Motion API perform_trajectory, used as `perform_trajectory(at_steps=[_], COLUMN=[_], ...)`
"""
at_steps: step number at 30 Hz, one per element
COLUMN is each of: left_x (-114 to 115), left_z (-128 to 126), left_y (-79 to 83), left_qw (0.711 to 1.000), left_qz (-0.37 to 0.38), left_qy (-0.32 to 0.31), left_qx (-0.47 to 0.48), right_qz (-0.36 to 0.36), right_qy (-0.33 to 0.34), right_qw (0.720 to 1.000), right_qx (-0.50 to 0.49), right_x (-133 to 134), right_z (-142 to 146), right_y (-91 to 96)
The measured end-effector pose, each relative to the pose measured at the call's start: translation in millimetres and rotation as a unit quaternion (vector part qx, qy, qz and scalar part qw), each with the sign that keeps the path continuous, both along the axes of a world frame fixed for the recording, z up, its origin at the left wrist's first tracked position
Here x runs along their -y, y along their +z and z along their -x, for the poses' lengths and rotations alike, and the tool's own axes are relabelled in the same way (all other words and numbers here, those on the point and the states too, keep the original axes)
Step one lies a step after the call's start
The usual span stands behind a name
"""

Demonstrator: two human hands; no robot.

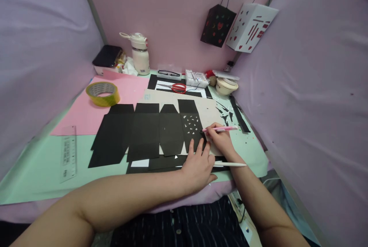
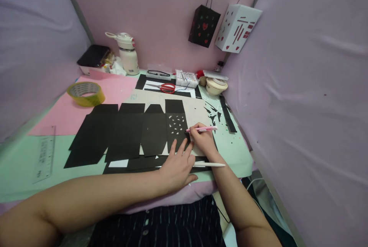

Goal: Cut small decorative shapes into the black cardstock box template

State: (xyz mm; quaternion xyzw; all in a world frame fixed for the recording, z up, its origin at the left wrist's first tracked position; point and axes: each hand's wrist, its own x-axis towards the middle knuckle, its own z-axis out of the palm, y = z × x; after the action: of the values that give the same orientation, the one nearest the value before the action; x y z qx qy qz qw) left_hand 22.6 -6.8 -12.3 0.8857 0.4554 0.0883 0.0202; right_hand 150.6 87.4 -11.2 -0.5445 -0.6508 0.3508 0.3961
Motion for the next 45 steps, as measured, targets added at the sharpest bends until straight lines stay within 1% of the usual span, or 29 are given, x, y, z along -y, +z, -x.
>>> perform_trajectory(at_steps=[11, 21, 29, 36, 45], left_x=[-0.5, -0.1, -0.4, 0.0, 0.2], left_z=[-0.5, -0.7, -0.7, -1.3, -1.5], left_y=[-3.7, -4.1, -5.0, -7.1, -6.0], left_qw=[1.0, 1.0, 1.0, 1.0, 1.0], left_qz=[-0.01, -0.014, -0.022, -0.027, -0.024], left_qy=[-0.002, -0.002, 0.001, 0.005, 0.007], left_qx=[0.004, 0.001, 0.0, -0.002, -0.003], right_qz=[-0.001, -0.011, -0.024, -0.025, -0.021], right_qy=[0.011, 0.018, 0.013, -0.005, -0.009], right_qw=[1.0, 1.0, 0.999, 0.999, 0.999], right_qx=[0.016, 0.012, 0.024, 0.031, 0.023], right_x=[2.3, 1.7, 1.9, 1.8, 1.8], right_z=[3.2, 3.3, 4.5, 4.9, 3.6], right_y=[6.3, 5.4, 6.4, 4.3, 3.6])
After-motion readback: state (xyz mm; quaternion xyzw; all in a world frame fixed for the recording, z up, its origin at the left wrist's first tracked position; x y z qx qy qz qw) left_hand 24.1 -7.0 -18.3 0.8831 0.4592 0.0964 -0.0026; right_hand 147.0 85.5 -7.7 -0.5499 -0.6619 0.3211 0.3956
